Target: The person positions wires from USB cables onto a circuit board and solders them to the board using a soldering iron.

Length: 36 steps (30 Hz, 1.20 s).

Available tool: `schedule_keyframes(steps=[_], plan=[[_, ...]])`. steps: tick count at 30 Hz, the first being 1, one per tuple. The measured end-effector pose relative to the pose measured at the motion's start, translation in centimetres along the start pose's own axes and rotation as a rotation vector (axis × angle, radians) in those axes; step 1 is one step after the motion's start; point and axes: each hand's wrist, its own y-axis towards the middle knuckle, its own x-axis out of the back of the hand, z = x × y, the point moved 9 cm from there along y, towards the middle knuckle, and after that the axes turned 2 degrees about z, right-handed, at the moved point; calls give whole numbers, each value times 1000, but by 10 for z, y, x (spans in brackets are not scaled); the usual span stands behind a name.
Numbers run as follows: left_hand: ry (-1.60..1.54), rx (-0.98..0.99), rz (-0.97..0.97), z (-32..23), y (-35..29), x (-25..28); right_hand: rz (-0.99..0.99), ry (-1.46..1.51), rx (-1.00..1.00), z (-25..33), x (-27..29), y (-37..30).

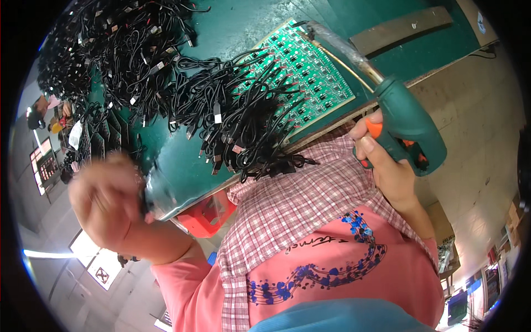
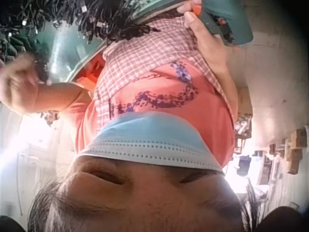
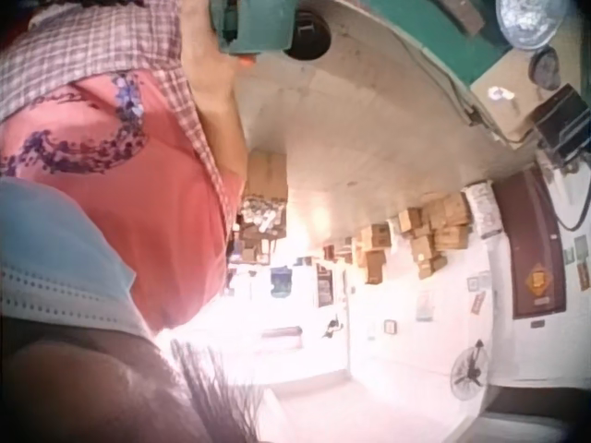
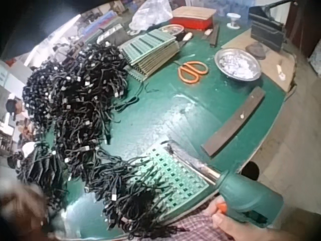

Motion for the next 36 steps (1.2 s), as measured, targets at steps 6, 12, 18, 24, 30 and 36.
schedule_keyframes(steps=[6, 12, 18, 24, 30, 36], plan=[[-430, 918, 171, 112, 27, -170, 110, -232, 34, -4, -20, 11], [-557, 779, 74, 121, 34, -195, 128, -433, 122, 1, -30, 12], [-538, 738, 33, 120, 32, -196, 146, -451, 115, -4, -33, 16], [-447, 697, -45, 114, 32, -183, 60, -68, -59, -11, -34, 21], [-312, 589, -164, 102, 38, -174, -28, -22, -82, -11, -34, 15], [196, 540, 74, 98, 67, -169, 79, -154, -153, -11, -16, 0]])
